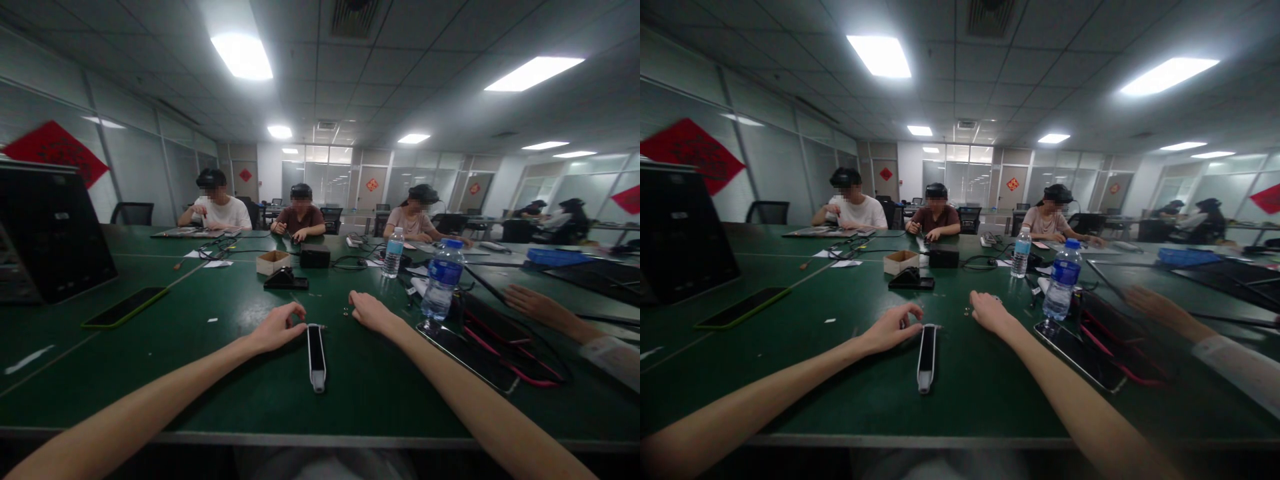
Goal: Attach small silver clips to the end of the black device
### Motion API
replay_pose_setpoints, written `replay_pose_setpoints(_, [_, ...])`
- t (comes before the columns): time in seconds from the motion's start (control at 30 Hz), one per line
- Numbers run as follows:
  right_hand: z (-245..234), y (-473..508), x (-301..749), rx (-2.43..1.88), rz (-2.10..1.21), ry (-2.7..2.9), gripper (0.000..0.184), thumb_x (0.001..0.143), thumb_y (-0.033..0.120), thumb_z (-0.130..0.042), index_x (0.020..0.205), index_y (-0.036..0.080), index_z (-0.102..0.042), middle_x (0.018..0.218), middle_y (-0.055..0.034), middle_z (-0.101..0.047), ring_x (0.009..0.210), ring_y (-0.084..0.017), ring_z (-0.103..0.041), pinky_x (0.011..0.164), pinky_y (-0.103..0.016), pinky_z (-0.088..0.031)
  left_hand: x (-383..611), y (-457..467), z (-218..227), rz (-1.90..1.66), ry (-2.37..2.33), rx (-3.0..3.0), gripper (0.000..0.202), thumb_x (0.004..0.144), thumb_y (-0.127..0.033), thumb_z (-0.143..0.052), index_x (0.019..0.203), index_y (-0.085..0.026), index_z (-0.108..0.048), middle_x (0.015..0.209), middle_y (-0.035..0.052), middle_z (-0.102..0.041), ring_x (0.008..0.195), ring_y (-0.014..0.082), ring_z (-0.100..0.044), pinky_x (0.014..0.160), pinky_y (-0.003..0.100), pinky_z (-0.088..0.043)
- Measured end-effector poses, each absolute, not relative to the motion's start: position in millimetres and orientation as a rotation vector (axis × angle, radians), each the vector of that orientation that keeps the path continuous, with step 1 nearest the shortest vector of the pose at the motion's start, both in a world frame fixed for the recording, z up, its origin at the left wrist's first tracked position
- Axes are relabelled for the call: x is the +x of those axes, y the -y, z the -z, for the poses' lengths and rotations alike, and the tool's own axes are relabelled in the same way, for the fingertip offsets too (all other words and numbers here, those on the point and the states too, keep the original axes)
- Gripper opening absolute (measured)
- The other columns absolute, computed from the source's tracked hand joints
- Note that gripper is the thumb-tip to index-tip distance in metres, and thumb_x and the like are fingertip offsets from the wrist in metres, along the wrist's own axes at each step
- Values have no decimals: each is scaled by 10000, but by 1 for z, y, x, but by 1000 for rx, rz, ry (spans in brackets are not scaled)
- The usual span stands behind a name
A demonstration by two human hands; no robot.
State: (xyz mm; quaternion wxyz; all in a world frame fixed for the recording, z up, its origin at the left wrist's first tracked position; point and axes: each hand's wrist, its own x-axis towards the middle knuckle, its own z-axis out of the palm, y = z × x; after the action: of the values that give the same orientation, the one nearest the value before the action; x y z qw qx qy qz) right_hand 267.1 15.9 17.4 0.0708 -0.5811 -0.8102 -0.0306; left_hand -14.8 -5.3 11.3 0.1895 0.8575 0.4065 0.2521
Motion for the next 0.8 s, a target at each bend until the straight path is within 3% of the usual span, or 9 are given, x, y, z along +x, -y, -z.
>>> replay_pose_setpoints(0.2, [-16, -8, 255, -1577, 18, 2396, 114, 865, 113, -459, 970, 152, -485, 955, -104, -601, 884, -213, -559, 755, -305, -403, -17, 1, -4, -976, -1152, 2569, 275, 904, -328, -485, 1121, -161, -518, 1016, 62, -625, 711, 150, -574, 687, 301, -478])
replay_pose_setpoints(0.37, [-14, 7, 229, -1219, -355, 2281, 116, 850, 82, -409, 898, 182, -444, 868, -35, -537, 768, -163, -510, 699, -279, -406, -15, 10, -5, -979, -1053, 2860, 252, 889, -302, -537, 1105, -174, -521, 975, 43, -612, 700, 144, -561, 658, 277, -471])
replay_pose_setpoints(0.53, [-11, 26, 198, -848, -713, 2090, 19, 893, 186, -448, 881, 200, -452, 816, 13, -491, 740, -145, -478, 690, -270, -408, -10, 14, -1, -1004, -875, 3139, 152, 912, -293, -561, 1003, -172, -565, 933, 40, -638, 740, 158, -589, 702, 284, -468])
replay_pose_setpoints(0.8, [-7, 33, 193, -728, -913, 2003, 124, 888, 289, -548, 847, 195, -479, 809, 14, -492, 714, -134, -458, 651, -257, -398, -11, 15, -2, -1093, -753, 3155, 137, 953, -295, -520, 957, -177, -588, 888, 36, -660, 749, 149, -604, 695, 262, -459])
